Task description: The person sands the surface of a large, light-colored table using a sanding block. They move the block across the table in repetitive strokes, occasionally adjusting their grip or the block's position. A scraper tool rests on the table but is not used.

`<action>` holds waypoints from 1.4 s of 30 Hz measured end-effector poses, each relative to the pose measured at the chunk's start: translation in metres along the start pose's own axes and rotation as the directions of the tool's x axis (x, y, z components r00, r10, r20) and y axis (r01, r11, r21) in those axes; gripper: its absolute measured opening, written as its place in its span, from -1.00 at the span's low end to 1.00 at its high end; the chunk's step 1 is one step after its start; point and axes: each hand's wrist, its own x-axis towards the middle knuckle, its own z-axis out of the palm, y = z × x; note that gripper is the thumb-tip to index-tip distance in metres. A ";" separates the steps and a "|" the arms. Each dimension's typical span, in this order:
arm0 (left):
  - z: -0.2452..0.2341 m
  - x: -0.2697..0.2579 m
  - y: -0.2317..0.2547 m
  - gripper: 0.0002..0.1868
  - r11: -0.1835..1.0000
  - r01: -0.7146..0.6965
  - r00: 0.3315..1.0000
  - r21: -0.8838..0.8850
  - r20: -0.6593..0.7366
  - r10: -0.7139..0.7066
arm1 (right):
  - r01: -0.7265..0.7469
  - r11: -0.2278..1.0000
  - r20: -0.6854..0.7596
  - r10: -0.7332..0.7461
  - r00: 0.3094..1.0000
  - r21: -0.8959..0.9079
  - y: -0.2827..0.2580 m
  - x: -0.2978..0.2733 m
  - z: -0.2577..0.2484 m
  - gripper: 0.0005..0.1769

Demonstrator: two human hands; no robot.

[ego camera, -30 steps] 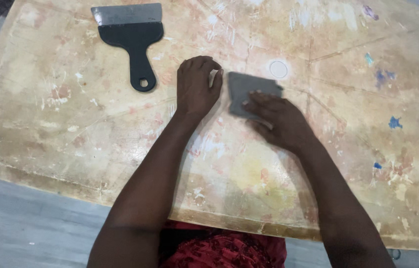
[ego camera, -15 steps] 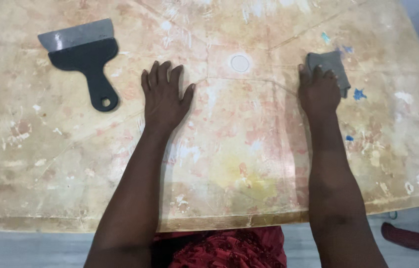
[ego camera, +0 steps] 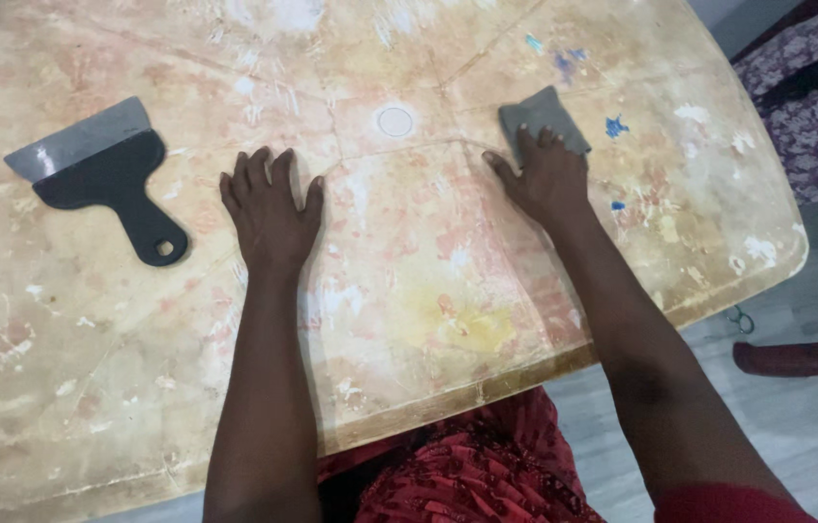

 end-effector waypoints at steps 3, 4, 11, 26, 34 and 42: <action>0.000 -0.001 -0.001 -0.38 1.000 0.007 1.000 -0.015 0.014 -0.007 | 0.021 1.000 0.003 -0.021 1.000 -0.020 -0.032 -0.047 -0.016 -0.05; 0.002 -0.001 -0.001 -0.38 1.000 0.001 1.000 -0.013 0.012 -0.001 | 0.027 0.999 0.012 -0.027 1.000 -0.034 -0.044 -0.066 -0.021 -0.05; 0.007 -0.003 -0.011 -0.38 0.999 -0.051 0.999 0.001 -0.010 0.051 | 0.276 0.960 0.225 -0.278 0.934 0.037 -0.108 -0.192 -0.051 0.15; 0.006 -0.006 -0.012 -0.39 0.999 -0.053 0.998 0.000 0.024 0.053 | -0.382 0.924 -0.045 0.381 0.924 -0.032 0.145 -0.164 -0.045 -0.22; 0.009 -0.005 -0.008 -0.40 0.999 -0.015 1.000 0.044 -0.011 0.015 | -0.577 0.817 0.004 0.577 0.817 -0.014 0.175 -0.118 -0.029 -0.05; 0.002 -0.003 0.001 -0.39 0.998 0.008 1.000 0.067 -0.014 -0.007 | 0.099 0.987 0.118 -0.115 0.986 0.130 -0.026 -0.105 -0.009 -0.16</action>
